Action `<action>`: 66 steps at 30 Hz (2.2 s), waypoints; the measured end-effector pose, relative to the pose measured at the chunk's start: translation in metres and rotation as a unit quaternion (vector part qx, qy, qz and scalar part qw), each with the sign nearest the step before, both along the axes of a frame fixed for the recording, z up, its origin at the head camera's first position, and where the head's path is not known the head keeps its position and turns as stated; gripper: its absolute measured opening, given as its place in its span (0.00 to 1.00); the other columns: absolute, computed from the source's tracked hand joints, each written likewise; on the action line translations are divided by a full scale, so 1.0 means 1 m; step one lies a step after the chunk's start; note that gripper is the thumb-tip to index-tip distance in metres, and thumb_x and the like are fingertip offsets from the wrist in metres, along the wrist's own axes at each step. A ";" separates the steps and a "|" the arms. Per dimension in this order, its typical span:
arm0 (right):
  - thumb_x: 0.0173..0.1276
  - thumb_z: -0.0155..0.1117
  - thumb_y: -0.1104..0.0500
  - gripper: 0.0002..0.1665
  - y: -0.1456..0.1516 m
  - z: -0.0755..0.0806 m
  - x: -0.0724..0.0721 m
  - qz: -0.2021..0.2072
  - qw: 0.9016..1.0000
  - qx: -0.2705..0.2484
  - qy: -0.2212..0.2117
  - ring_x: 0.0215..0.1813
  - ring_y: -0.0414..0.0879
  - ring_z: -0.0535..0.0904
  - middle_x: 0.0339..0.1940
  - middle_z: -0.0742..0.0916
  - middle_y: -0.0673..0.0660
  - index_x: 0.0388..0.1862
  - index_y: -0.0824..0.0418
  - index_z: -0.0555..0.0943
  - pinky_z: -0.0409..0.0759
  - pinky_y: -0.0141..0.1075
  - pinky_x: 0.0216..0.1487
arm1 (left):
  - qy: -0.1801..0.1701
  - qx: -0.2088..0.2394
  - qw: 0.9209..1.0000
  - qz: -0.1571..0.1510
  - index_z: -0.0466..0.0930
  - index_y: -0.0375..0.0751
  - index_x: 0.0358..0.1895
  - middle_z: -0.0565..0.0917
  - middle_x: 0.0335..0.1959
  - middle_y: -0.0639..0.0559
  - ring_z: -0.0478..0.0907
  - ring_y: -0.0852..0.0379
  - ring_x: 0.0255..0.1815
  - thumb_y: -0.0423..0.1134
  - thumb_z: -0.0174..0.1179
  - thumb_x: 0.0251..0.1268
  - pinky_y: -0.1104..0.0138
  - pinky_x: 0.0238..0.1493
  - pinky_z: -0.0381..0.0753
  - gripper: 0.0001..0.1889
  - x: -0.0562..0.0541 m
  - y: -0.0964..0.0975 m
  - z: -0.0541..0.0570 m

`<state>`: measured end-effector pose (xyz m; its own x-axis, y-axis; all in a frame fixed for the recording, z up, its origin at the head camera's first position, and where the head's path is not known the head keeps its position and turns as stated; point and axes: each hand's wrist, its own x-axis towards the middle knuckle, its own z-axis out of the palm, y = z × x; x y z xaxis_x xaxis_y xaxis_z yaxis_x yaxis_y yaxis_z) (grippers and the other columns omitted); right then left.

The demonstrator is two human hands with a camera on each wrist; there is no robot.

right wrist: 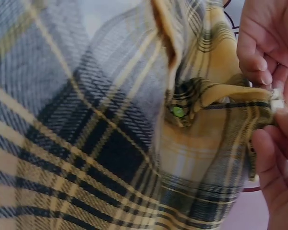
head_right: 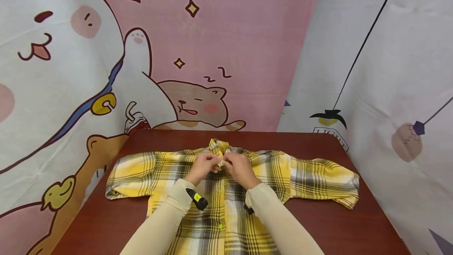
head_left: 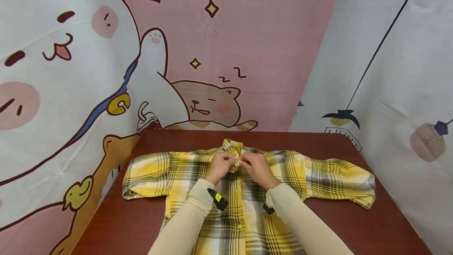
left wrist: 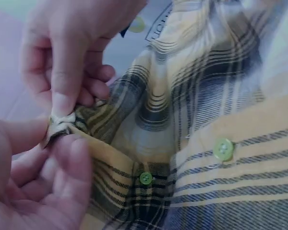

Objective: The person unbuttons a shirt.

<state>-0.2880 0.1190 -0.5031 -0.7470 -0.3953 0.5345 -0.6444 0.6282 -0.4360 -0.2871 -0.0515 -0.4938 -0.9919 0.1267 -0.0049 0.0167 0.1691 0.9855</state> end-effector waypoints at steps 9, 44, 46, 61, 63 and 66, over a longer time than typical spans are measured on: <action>0.62 0.71 0.64 0.06 0.003 -0.008 -0.002 0.019 0.996 -0.020 0.083 0.37 0.43 0.84 0.37 0.87 0.51 0.37 0.56 0.86 0.82 0.39 0.38 | -0.040 0.042 0.998 -0.026 0.85 0.31 0.38 0.81 0.27 0.47 0.80 0.51 0.27 0.37 0.63 0.67 0.55 0.36 0.83 0.09 -0.001 -0.006 0.001; 0.62 0.70 0.57 0.10 0.051 -0.007 0.009 -0.140 0.947 0.090 -0.273 0.22 0.44 0.69 0.22 0.77 0.50 0.29 0.58 0.77 0.71 0.41 0.29 | 0.013 -0.405 0.911 0.076 0.65 0.49 0.11 0.60 0.07 0.57 0.56 0.59 0.07 0.41 0.61 0.65 0.66 0.11 0.57 0.24 0.012 -0.078 -0.010; 0.61 0.72 0.51 0.16 0.039 0.005 0.011 -0.155 0.950 0.125 -0.239 0.27 0.46 0.74 0.31 0.80 0.52 0.41 0.59 0.79 0.74 0.44 0.32 | 0.041 -0.403 0.911 0.077 0.67 0.48 0.13 0.64 0.08 0.57 0.60 0.59 0.08 0.42 0.61 0.65 0.66 0.12 0.60 0.21 0.015 -0.066 -0.008; 0.64 0.69 0.63 0.17 -0.004 -0.031 -0.016 -0.061 0.978 0.175 -0.098 0.19 0.42 0.67 0.15 0.74 0.48 0.16 0.55 0.76 0.68 0.40 0.26 | 0.026 -0.354 0.934 -0.035 0.62 0.51 0.10 0.56 0.06 0.60 0.53 0.61 0.07 0.46 0.57 0.71 0.68 0.10 0.54 0.27 0.024 0.002 -0.021; 0.64 0.69 0.63 0.16 -0.001 -0.029 -0.015 -0.062 0.985 0.127 -0.103 0.19 0.40 0.67 0.16 0.76 0.47 0.17 0.54 0.79 0.69 0.39 0.26 | 0.026 -0.337 0.941 -0.021 0.62 0.51 0.10 0.57 0.06 0.59 0.53 0.61 0.07 0.48 0.56 0.72 0.68 0.10 0.53 0.28 0.023 0.005 -0.023; 0.64 0.70 0.62 0.09 0.001 -0.021 -0.013 -0.056 0.992 0.076 -0.089 0.22 0.40 0.74 0.22 0.82 0.46 0.24 0.54 0.84 0.75 0.38 0.29 | 0.027 -0.285 0.958 0.008 0.69 0.47 0.12 0.61 0.07 0.57 0.55 0.60 0.07 0.52 0.54 0.73 0.68 0.10 0.55 0.27 0.021 0.007 -0.021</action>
<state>-0.3010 0.1203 -0.5237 -0.8675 -0.3713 0.3309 -0.4890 0.7582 -0.4313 -0.2657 -0.0444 -0.5147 -0.9944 0.1039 -0.0174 0.0582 0.6798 0.7310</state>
